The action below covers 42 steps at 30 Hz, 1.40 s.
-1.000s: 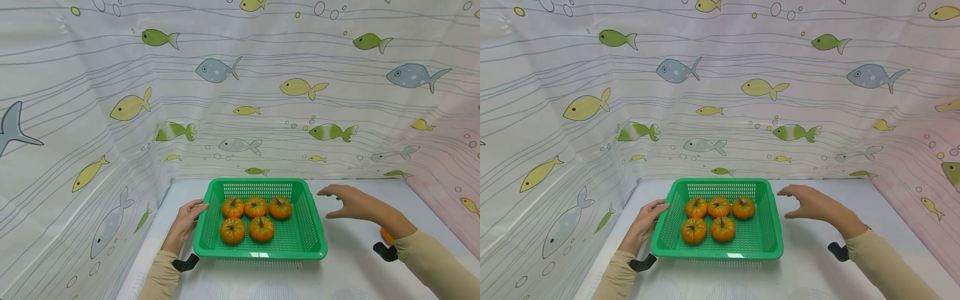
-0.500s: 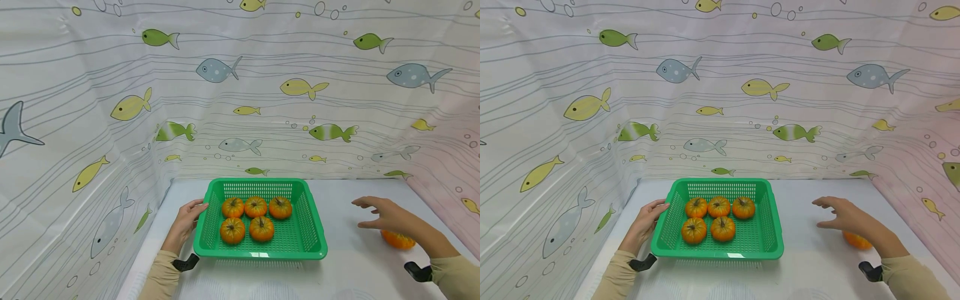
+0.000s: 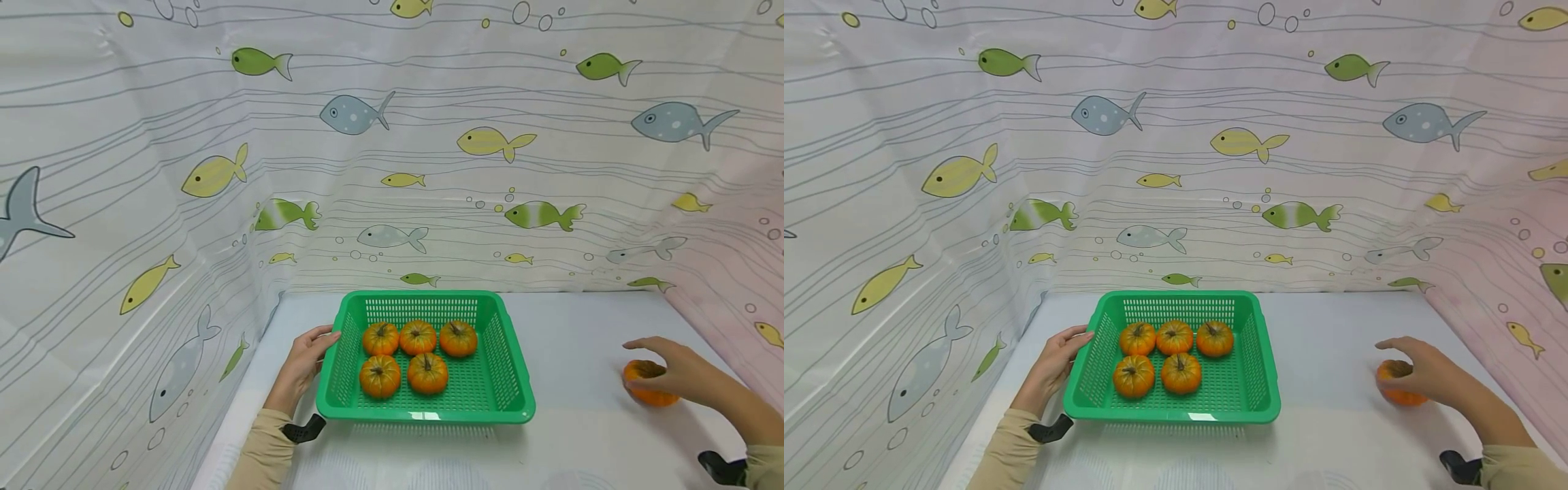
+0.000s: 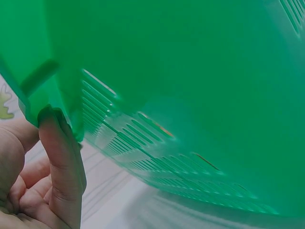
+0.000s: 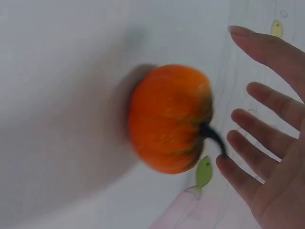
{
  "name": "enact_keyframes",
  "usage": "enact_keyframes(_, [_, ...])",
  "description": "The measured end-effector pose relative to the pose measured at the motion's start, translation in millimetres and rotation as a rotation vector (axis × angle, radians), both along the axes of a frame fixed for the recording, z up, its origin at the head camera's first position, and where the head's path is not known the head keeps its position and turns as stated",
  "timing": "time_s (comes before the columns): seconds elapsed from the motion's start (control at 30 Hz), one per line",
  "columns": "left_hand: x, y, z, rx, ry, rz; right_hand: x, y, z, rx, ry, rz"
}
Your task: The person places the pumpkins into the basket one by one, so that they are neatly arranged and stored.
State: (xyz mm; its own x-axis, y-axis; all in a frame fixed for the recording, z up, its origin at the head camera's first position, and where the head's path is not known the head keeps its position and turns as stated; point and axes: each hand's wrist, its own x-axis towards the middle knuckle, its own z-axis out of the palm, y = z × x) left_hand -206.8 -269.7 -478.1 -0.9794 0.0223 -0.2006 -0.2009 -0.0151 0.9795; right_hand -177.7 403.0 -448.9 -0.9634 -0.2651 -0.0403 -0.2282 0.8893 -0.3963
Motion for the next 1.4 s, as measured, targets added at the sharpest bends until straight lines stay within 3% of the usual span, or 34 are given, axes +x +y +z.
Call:
enact_keyframes(0.17, [-0.3, 0.0, -0.2, 0.004, -0.003, -0.001, 2.1, 18, -15.7, 0.012, -0.041, -0.044])
enact_keyframes(0.33, [-0.2, -0.3, -0.7, 0.012, -0.001, -0.008, 4.8, 30, -27.7, -0.001, 0.025, -0.041])
enact_keyframes(0.67, [0.1, -0.8, -0.7, 0.019, 0.001, -0.013, 7.8, 32, -32.0, -0.012, 0.035, -0.101])
enact_keyframes(1.4, [-0.1, -0.4, -2.9, 0.018, 0.025, -0.020, 5.8, 30, -28.6, -0.015, 0.005, -0.110])
